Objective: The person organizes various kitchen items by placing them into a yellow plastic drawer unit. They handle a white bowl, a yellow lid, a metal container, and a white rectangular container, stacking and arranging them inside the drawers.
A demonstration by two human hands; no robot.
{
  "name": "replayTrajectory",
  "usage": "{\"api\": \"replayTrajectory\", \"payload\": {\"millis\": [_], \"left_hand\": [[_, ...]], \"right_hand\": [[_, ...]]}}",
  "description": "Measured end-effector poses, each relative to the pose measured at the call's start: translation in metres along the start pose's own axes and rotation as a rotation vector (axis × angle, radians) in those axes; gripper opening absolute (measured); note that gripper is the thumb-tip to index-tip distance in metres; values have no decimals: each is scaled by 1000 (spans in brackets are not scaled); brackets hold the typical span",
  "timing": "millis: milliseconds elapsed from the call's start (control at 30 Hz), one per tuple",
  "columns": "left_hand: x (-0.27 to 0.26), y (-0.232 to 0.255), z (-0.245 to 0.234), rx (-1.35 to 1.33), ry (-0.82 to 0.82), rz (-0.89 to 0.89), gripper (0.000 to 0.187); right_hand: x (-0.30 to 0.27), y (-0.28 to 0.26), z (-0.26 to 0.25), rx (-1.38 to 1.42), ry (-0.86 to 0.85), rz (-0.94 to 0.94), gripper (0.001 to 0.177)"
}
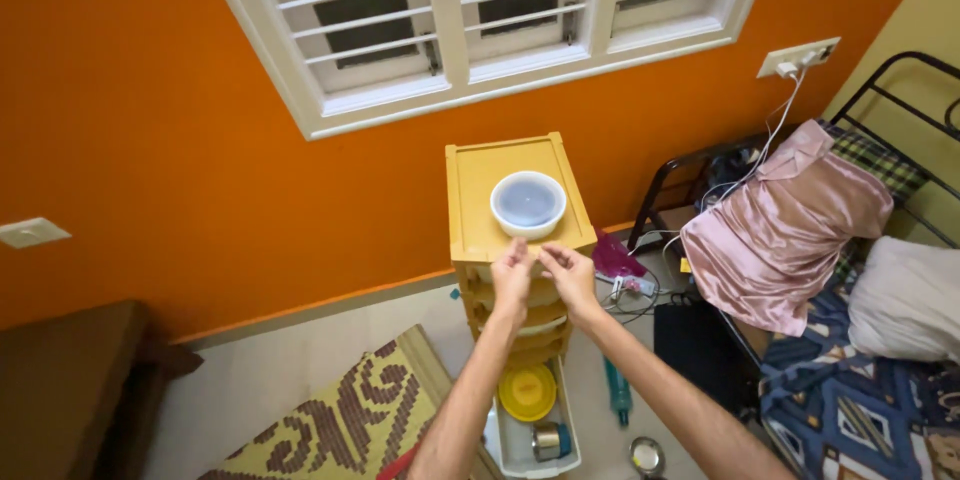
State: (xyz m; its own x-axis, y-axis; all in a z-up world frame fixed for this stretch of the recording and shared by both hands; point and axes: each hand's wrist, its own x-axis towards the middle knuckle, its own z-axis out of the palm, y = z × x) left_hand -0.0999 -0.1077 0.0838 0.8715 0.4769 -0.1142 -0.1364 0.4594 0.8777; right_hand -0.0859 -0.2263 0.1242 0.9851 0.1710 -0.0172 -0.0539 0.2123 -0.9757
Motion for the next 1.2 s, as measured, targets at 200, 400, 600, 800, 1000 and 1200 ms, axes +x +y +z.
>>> {"api": "replayTrajectory", "payload": {"millis": [200,400,600,800,1000,1200], "left_hand": [[88,-36,-34,-95,389,8,27],[118,-46,-22,98,443,-65,20],[115,-29,1,114,451,-172,42],[120,-36,-3,83,450,-144,27],[83,-28,-17,-150,202,46,29],[-23,0,-26,-237,193,-4,32]], "right_hand": [[95,36,-27,46,277,222,20],[134,49,-28,3,340,258,22],[132,28,-1,-119,450,284,25],[125,23,-1,-133,428,275,22],[90,15,-16,26,293,199,21],[10,2,-26,55,208,171,22]]}}
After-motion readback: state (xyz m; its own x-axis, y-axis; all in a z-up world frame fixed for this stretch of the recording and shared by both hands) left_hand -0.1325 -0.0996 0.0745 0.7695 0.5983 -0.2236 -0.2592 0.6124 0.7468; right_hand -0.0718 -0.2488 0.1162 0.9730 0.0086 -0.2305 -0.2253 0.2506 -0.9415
